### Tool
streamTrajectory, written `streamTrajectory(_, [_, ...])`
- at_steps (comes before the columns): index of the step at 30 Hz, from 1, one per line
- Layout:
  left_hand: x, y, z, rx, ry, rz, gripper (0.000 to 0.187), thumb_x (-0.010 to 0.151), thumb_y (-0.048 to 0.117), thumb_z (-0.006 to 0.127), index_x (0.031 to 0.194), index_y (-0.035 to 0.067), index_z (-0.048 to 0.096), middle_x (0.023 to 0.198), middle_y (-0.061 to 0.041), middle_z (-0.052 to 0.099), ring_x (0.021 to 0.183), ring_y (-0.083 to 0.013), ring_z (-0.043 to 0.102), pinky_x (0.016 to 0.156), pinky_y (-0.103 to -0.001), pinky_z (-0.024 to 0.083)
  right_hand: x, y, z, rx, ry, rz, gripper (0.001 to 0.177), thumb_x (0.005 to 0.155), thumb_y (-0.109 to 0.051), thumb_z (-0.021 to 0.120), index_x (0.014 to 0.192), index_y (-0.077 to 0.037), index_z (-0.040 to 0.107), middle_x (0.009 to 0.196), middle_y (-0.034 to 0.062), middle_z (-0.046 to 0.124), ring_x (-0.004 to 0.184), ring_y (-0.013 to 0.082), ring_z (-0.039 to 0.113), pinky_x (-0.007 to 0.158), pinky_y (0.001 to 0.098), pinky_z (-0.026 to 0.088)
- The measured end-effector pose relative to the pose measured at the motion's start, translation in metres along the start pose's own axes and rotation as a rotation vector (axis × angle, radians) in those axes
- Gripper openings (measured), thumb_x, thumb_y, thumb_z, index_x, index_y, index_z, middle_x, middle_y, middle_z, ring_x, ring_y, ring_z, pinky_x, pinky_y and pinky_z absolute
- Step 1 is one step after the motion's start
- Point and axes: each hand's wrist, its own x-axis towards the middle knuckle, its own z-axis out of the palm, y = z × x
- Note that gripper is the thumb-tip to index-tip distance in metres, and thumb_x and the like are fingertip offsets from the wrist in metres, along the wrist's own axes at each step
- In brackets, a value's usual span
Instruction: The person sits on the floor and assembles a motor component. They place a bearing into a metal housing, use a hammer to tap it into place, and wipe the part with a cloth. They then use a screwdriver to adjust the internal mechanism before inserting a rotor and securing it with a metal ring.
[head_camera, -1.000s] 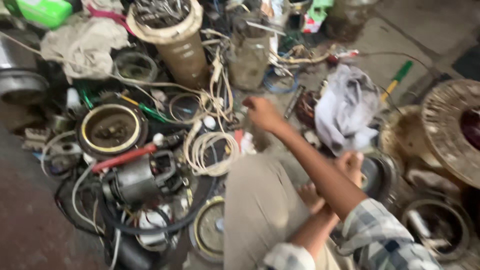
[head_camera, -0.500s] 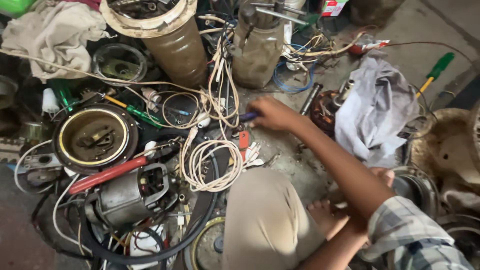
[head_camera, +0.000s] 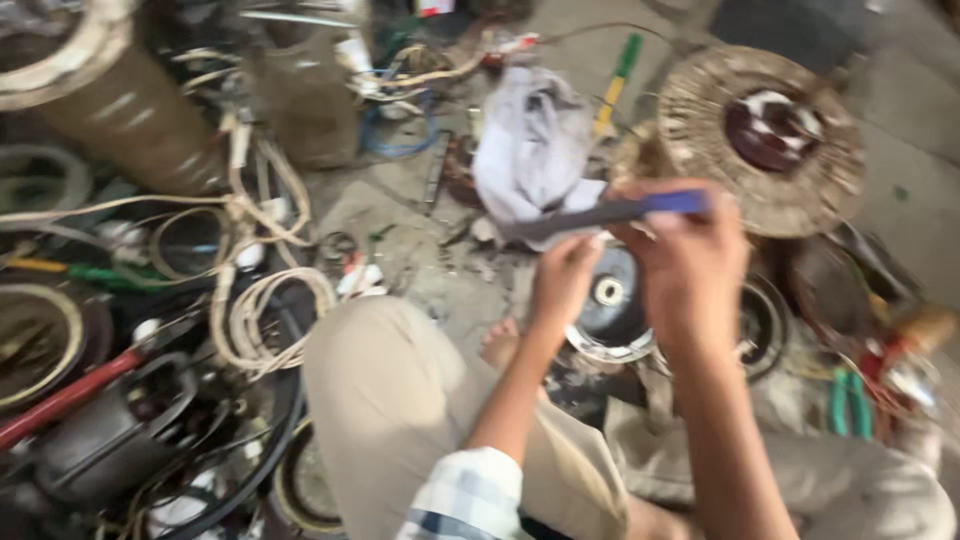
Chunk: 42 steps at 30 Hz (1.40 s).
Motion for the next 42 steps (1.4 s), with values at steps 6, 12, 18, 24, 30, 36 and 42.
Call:
streamTrajectory(6, [0.019,-0.022,-0.011,0.141,0.068,0.047,0.03,0.099,0.025,0.066,0.114,-0.001,0.071,0.103,-0.018,0.074,0.095,-0.0272,0.068,0.086,-0.038,0.052,-0.071,-0.002,-0.161,0.061,0.386,0.253,0.033,0.115,-0.035,0.056,0.13,-0.005,0.058,0.087,0.0063,0.059,0.073,0.0122,0.055,0.059,0.0254,0.044])
streamTrajectory(12, [-0.027,0.046,-0.002,0.645,0.134,0.43,0.022,0.105,0.021,0.057,0.117,0.007,0.068,0.111,-0.017,0.072,0.103,-0.037,0.068,0.089,-0.044,0.053,-0.115,0.072,-0.173,-0.24,0.13,0.578,0.043,0.095,-0.026,0.056,0.136,-0.015,0.05,0.074,0.0094,0.064,0.053,0.0121,0.059,0.046,0.0247,0.049])
streamTrajectory(18, [-0.102,0.11,0.038,-0.488,-0.324,-0.543,0.037,0.105,0.029,0.049,0.132,0.006,0.059,0.116,-0.013,0.075,0.088,-0.0118,0.067,0.069,-0.023,0.051,-0.12,0.06,-0.142,0.538,-0.135,0.979,0.041,0.105,-0.04,0.042,0.1,-0.001,0.055,0.063,0.0006,0.046,0.042,0.0072,0.037,0.038,0.0226,0.029])
streamTrajectory(24, [-0.124,0.108,0.018,-0.723,-0.236,-0.537,0.032,0.109,0.025,0.053,0.119,-0.004,0.061,0.112,-0.018,0.076,0.077,-0.013,0.063,0.06,-0.018,0.051,-0.145,0.067,-0.123,1.238,-0.314,1.06,0.046,0.11,-0.048,0.041,0.099,-0.004,0.051,0.067,-0.0049,0.038,0.043,0.0021,0.027,0.038,0.0185,0.026])
streamTrajectory(30, [-0.149,0.109,-0.029,-0.37,0.063,-0.396,0.027,0.105,0.022,0.053,0.116,0.0,0.062,0.104,-0.014,0.076,0.094,-0.0203,0.071,0.062,-0.028,0.054,-0.2,0.071,-0.078,-0.389,-0.17,0.644,0.044,0.106,-0.041,0.046,0.092,-0.002,0.062,0.068,0.0009,0.055,0.06,0.0089,0.05,0.052,0.0254,0.045])
streamTrajectory(36, [-0.082,0.166,-0.064,0.208,0.016,0.036,0.027,0.104,0.02,0.051,0.12,0.003,0.063,0.106,-0.008,0.076,0.099,-0.0214,0.071,0.06,-0.036,0.052,-0.208,0.056,-0.101,-0.445,0.153,0.485,0.023,0.106,-0.018,0.053,0.122,-0.003,0.057,0.086,0.0118,0.065,0.072,0.014,0.058,0.06,0.0281,0.05])
streamTrajectory(42, [0.013,0.087,-0.044,1.085,-0.086,0.016,0.028,0.099,0.026,0.055,0.117,0.008,0.069,0.102,-0.022,0.075,0.097,-0.0435,0.071,0.084,-0.054,0.054,-0.124,0.016,-0.122,0.241,0.031,0.431,0.068,0.097,-0.037,0.059,0.154,-0.008,0.036,0.129,0.0128,0.07,0.096,0.0214,0.074,0.068,0.0275,0.059])
